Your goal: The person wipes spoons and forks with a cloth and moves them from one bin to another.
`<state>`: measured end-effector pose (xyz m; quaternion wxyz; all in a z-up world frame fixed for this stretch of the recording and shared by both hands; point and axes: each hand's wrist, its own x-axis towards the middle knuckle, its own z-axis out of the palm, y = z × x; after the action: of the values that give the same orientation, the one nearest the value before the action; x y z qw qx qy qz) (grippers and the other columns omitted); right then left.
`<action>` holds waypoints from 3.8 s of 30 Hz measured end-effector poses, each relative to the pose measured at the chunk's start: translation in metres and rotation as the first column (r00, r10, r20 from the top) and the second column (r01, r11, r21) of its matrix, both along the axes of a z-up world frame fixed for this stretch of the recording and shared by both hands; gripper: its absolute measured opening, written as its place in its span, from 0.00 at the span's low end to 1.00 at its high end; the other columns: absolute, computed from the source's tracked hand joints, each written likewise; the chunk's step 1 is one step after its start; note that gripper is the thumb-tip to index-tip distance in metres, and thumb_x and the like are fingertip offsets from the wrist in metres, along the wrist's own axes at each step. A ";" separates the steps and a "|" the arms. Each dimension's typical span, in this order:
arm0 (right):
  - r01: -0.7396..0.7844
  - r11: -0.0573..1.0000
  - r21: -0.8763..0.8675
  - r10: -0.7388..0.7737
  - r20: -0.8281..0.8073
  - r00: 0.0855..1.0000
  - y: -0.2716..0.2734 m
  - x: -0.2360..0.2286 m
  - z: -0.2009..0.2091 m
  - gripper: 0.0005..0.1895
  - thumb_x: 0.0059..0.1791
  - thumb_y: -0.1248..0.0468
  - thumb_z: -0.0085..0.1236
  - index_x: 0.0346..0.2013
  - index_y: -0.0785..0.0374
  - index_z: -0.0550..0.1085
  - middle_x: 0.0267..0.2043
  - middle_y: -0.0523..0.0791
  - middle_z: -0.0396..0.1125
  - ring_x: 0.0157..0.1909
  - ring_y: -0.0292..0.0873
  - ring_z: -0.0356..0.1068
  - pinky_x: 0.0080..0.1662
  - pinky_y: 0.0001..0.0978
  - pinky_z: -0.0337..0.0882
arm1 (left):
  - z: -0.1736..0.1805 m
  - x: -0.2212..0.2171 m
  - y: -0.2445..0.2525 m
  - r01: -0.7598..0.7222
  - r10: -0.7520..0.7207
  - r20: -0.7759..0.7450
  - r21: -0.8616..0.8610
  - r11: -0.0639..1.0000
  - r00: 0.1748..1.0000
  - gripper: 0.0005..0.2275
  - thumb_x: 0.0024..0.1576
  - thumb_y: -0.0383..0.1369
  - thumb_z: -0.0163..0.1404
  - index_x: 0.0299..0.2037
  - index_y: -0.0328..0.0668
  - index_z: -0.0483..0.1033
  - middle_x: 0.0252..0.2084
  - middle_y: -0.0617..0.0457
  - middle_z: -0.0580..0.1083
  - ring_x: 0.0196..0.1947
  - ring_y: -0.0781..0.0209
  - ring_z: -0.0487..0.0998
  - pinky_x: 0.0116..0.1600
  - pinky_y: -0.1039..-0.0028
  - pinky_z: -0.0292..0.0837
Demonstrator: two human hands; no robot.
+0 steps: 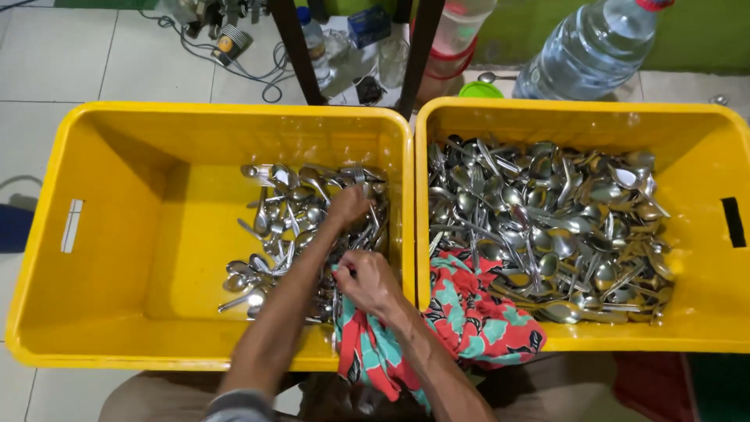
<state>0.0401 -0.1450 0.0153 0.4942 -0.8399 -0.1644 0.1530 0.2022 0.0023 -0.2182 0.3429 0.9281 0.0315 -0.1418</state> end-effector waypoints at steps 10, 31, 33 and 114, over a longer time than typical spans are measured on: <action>0.013 1.000 0.009 -0.011 -0.170 0.985 -0.001 0.002 -0.019 0.15 0.50 0.60 0.46 0.37 0.66 0.78 0.35 0.49 0.75 0.30 0.50 0.77 0.36 0.43 0.79 | 0.174 -0.117 0.093 -0.419 0.310 -0.309 -0.402 0.814 0.899 0.14 0.62 0.38 0.55 0.40 0.31 0.72 0.35 0.44 0.81 0.24 0.63 0.79 0.29 0.75 0.74; 0.226 0.719 0.657 -0.254 -0.055 0.966 -0.122 0.001 0.217 0.08 0.58 0.63 0.57 0.41 0.66 0.74 0.27 0.48 0.66 0.25 0.40 0.65 0.33 0.33 0.67 | 0.235 -0.212 0.106 -0.284 0.287 -0.080 0.046 0.958 0.955 0.18 0.69 0.37 0.32 0.47 0.33 0.76 0.26 0.44 0.74 0.26 0.52 0.74 0.35 0.58 0.74; 0.239 0.903 0.358 -0.352 0.295 0.888 -0.100 0.027 0.230 0.10 0.59 0.60 0.54 0.47 0.66 0.72 0.37 0.46 0.65 0.36 0.41 0.65 0.41 0.33 0.67 | 0.237 -0.211 0.107 -0.289 0.288 -0.044 -0.022 0.957 0.957 0.16 0.68 0.35 0.32 0.49 0.31 0.72 0.23 0.47 0.70 0.23 0.51 0.70 0.31 0.54 0.73; -0.142 0.963 -0.230 0.261 0.660 0.705 0.037 0.025 0.003 0.04 0.49 0.69 0.56 0.32 0.68 0.70 0.33 0.51 0.63 0.37 0.52 0.67 0.37 0.45 0.70 | 0.190 -0.206 0.033 -0.292 0.313 0.058 -0.229 0.928 0.948 0.15 0.69 0.38 0.29 0.39 0.40 0.67 0.19 0.57 0.63 0.14 0.68 0.59 0.15 0.74 0.57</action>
<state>0.0646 -0.1078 0.0186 0.3091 -0.8508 -0.4128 -0.1014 -0.0035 0.0358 -0.0281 0.4613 0.8745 0.1426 -0.0464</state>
